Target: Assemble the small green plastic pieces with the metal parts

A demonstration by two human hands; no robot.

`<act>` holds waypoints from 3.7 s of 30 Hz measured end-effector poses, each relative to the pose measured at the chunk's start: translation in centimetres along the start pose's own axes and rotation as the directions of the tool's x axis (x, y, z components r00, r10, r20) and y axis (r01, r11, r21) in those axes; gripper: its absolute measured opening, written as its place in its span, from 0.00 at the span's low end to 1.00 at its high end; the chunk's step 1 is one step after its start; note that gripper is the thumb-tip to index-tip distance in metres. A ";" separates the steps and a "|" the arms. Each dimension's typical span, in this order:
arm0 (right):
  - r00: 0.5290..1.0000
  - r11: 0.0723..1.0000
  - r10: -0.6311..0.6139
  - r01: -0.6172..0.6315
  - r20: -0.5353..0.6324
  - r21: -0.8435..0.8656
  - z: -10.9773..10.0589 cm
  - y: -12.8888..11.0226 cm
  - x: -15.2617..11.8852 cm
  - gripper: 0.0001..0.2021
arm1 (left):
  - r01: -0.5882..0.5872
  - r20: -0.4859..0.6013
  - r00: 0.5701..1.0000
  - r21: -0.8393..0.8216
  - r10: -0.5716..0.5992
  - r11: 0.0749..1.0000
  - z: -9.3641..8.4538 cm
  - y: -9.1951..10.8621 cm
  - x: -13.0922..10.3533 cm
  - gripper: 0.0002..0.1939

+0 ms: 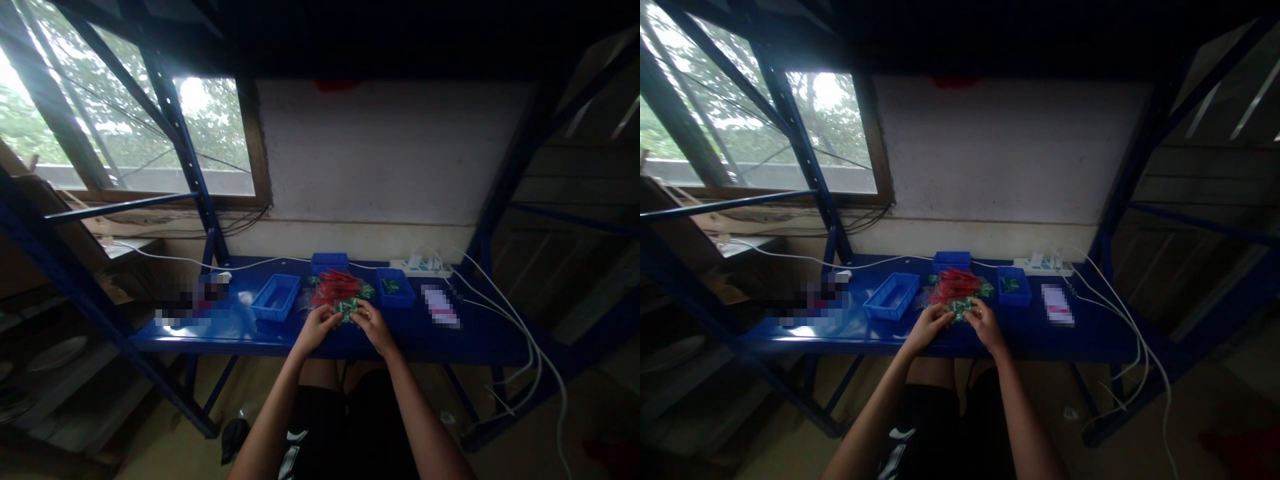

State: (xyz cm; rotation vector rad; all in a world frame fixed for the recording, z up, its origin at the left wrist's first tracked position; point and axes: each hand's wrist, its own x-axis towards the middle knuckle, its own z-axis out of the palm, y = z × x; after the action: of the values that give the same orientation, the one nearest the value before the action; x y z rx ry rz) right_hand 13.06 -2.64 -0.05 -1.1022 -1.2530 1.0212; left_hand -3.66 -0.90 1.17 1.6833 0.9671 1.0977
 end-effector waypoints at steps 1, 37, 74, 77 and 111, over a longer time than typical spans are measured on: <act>1.000 1.000 0.001 -0.001 0.002 0.001 0.0 0.0 0.0 0.20 | 0.002 -0.002 1.000 0.003 -0.002 1.000 0.0 -0.1 0.0 0.20; 1.000 0.993 0.005 -0.006 0.015 0.118 -0.2 -0.2 0.1 0.19 | -0.041 -0.078 0.996 0.009 0.042 0.999 -0.3 -0.6 0.3 0.19; 0.971 0.971 -0.047 0.100 -0.234 0.219 -1.5 0.9 0.8 0.34 | -0.039 -0.016 0.999 -0.012 0.039 0.999 0.1 -0.8 0.3 0.16; 0.985 0.987 -0.038 0.064 -0.170 0.151 -1.3 1.4 1.1 0.31 | -0.049 -0.014 0.999 -0.017 0.049 0.999 0.1 -0.8 0.3 0.15; 0.952 0.376 -0.305 0.095 -0.026 -0.922 2.1 0.9 -0.4 0.16 | -0.074 -0.021 0.997 0.027 0.074 0.997 0.0 -0.8 0.2 0.13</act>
State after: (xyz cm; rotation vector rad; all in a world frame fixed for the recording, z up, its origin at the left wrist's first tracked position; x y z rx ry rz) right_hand 10.91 -2.79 -0.98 -1.7617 -1.7888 -0.1204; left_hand -3.68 -0.49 0.45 1.7430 0.9432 1.1591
